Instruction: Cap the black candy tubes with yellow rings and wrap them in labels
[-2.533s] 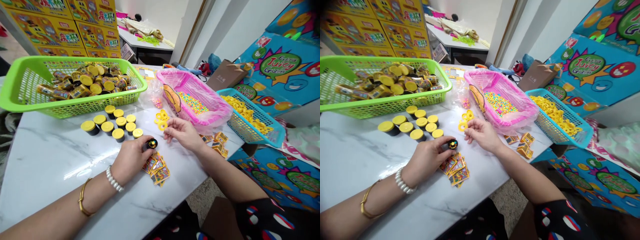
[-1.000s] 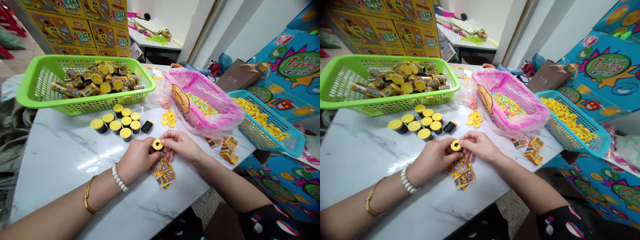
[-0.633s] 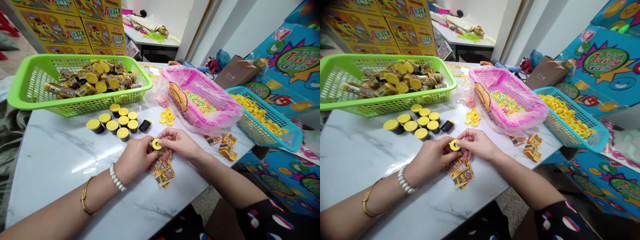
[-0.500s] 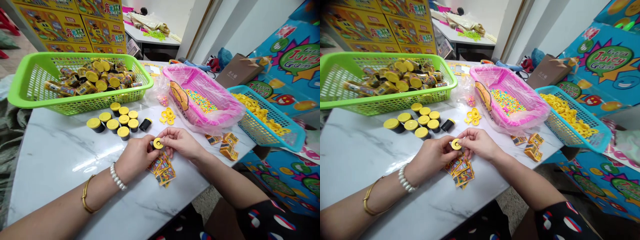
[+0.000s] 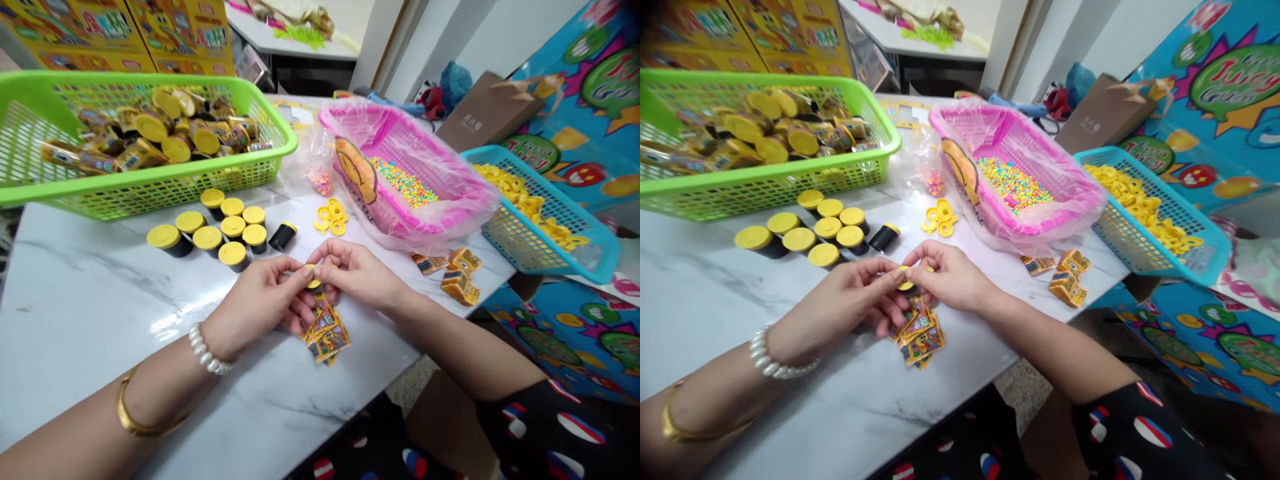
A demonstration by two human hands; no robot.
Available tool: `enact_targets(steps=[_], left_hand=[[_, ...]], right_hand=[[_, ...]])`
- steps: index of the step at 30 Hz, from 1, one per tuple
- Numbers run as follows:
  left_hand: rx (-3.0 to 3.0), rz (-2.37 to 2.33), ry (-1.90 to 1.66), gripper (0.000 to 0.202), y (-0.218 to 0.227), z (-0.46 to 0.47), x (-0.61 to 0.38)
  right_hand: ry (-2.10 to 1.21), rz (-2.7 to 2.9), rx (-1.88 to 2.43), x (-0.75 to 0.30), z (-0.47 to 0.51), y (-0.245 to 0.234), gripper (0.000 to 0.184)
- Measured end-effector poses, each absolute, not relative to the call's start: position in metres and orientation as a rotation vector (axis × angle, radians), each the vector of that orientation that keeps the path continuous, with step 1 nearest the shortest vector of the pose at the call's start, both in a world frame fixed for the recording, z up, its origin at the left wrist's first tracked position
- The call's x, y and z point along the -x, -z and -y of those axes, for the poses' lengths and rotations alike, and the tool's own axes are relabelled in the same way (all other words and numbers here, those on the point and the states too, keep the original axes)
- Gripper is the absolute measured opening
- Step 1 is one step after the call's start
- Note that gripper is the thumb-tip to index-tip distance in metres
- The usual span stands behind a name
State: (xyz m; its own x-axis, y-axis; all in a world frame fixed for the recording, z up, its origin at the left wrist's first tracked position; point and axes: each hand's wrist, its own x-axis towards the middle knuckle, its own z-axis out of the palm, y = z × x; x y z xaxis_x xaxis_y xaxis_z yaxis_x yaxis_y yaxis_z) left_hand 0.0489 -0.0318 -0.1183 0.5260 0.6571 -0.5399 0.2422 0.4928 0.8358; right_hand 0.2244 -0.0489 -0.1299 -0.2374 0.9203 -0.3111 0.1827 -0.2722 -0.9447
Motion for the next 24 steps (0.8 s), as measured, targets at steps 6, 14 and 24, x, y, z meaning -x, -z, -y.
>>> enact_targets(steps=[6, 14, 24], left_hand=[[-1.030, -1.001, -0.324, 0.019, 0.115, 0.027, -0.049], [-1.829, -1.081, -0.509, 0.027, 0.130, 0.035, -0.038], [-2.212, -0.936, -0.566, 0.021, 0.128, 0.034, -0.040]], right_hand=[[-1.559, 1.373, 1.337, -0.228, 0.046, 0.126, 0.021], [-1.772, 1.134, 1.177, -0.245, 0.047, 0.142, 0.028], [-2.011, 1.287, 1.115, -0.247, 0.034, 0.141, 0.041]])
